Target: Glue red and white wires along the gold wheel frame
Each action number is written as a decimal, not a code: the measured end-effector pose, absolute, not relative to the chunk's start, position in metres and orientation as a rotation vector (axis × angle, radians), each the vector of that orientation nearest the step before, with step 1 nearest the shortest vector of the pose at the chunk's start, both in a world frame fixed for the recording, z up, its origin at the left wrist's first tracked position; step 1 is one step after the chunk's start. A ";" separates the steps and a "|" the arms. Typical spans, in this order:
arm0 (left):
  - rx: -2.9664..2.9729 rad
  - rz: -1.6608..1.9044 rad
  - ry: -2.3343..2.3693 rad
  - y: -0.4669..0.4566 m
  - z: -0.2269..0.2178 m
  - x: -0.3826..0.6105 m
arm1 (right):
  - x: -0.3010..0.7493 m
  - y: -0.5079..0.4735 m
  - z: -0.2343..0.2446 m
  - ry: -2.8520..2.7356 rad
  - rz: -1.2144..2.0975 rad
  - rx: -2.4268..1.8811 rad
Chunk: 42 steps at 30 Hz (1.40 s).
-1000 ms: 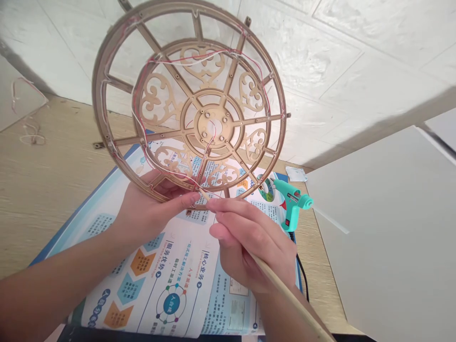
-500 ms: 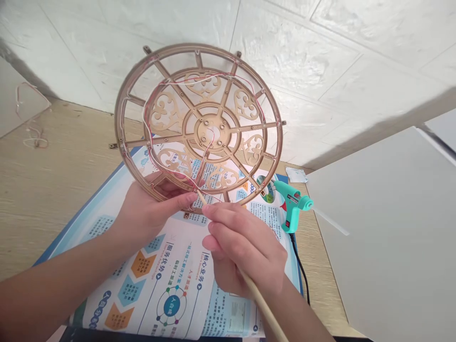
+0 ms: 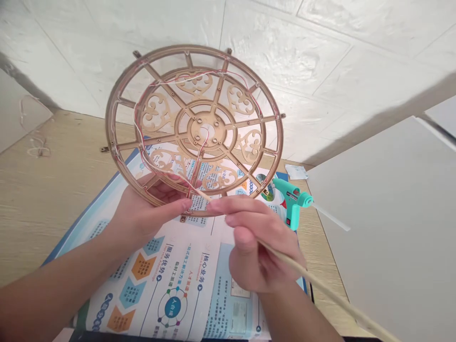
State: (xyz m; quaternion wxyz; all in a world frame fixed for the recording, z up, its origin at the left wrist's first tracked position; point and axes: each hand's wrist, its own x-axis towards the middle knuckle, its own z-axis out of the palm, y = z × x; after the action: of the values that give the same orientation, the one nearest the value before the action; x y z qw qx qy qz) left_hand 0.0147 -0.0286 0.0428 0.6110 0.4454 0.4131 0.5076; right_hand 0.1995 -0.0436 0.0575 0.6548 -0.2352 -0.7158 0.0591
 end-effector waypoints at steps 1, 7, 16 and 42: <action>1.041 1.172 0.973 -0.028 0.043 0.015 | 0.199 -0.042 0.058 -1.572 0.120 -0.509; 1.093 1.159 1.008 -0.029 0.043 0.014 | 0.200 -0.046 0.054 -1.677 0.123 -0.587; 1.078 1.179 1.031 -0.030 0.044 0.014 | 0.202 -0.047 0.054 -1.706 0.055 -0.616; 0.973 1.239 0.861 -0.026 0.035 0.011 | 0.194 -0.036 0.057 -1.444 0.196 -0.538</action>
State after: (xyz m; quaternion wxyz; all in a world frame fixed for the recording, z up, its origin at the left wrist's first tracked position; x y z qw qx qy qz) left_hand 0.0109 -0.0261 0.0347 0.6236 0.4239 0.3748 0.5395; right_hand 0.1942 -0.0361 0.0567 0.7133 -0.2429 -0.6515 0.0885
